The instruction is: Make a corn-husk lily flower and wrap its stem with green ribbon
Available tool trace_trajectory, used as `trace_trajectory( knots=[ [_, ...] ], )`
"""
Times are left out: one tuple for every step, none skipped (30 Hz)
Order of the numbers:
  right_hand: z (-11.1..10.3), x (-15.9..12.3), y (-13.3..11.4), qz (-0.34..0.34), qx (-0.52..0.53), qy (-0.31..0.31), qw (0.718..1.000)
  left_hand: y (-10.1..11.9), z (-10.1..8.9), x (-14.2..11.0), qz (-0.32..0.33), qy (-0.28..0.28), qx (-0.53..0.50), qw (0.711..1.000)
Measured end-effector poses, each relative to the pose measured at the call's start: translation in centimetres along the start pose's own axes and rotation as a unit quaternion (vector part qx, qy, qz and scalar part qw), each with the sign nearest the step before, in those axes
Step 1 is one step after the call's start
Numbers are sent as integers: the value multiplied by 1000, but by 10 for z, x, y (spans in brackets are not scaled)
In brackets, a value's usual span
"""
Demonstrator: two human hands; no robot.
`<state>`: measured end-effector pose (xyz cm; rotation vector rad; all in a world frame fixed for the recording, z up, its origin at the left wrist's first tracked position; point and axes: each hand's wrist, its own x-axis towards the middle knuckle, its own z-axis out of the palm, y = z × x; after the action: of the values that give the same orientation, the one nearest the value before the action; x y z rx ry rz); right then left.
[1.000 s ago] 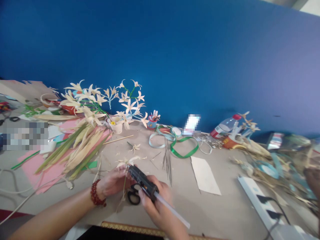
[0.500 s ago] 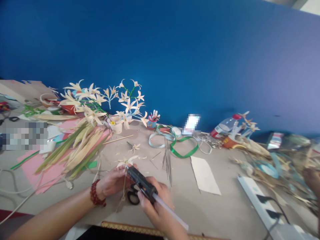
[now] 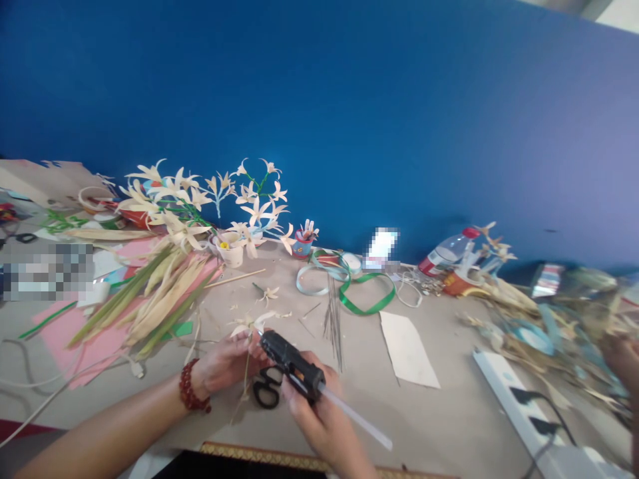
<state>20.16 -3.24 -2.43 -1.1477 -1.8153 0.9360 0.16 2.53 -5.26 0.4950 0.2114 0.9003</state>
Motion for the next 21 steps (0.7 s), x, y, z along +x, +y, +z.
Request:
trace_trajectory(
  knots=[
    [0,0,1,-4,-12,4,1000,-1,-1,0,0,0,-1,1000],
    [0,0,1,-7,-23,6,1000,-1,-3,0,-2,4,0,1000],
    [1,0,2,-9,-32,5,999,-2,-4,0,-4,10,1,1000],
    [1,1,2,-9,-39,3,999,-2,-4,0,-7,17,2,1000],
    [1,1,2,-8,-45,0,999,-2,-5,0,-8,22,3,1000],
    [2,1,1,-9,-50,0,999,-2,-6,0,-9,27,4,1000],
    [2,2,1,-12,-53,0,999,-2,-6,0,-10,29,6,1000],
    [2,2,0,-16,-56,3,998,-2,-6,0,-10,30,7,999],
    [2,3,-1,-20,-58,5,998,-3,-6,0,-10,29,8,1000],
    [2,4,-2,-23,-60,8,998,-3,-6,0,-10,26,9,1000],
    [2,4,-3,-25,-61,8,998,-3,-6,1,-9,22,10,1000],
    [2,5,-3,-25,-61,7,998,-4,-6,1,-6,18,11,1000],
    [2,5,-3,-23,-62,5,998,-4,-7,1,-4,14,12,1000],
    [2,5,-3,-22,-63,5,998,-4,-7,1,-2,12,14,1000],
    [2,5,-3,-21,-64,4,998,-4,-8,2,-1,13,15,1000],
    [2,5,-3,-19,-66,2,998,-5,-8,1,-2,15,16,1000],
    [2,5,-3,-18,-65,1,998,-5,-8,1,-3,18,16,1000],
    [2,5,-3,-16,-63,-1,998,-5,-8,1,-5,21,16,1000],
    [3,6,-3,-16,-59,-4,998,-5,-8,1,-6,23,16,1000],
    [3,6,-3,-17,-55,-5,998,-5,-8,1,-6,25,18,1000],
    [3,7,-3,-19,-51,-6,998,-5,-8,1,-5,25,21,999]
  ],
)
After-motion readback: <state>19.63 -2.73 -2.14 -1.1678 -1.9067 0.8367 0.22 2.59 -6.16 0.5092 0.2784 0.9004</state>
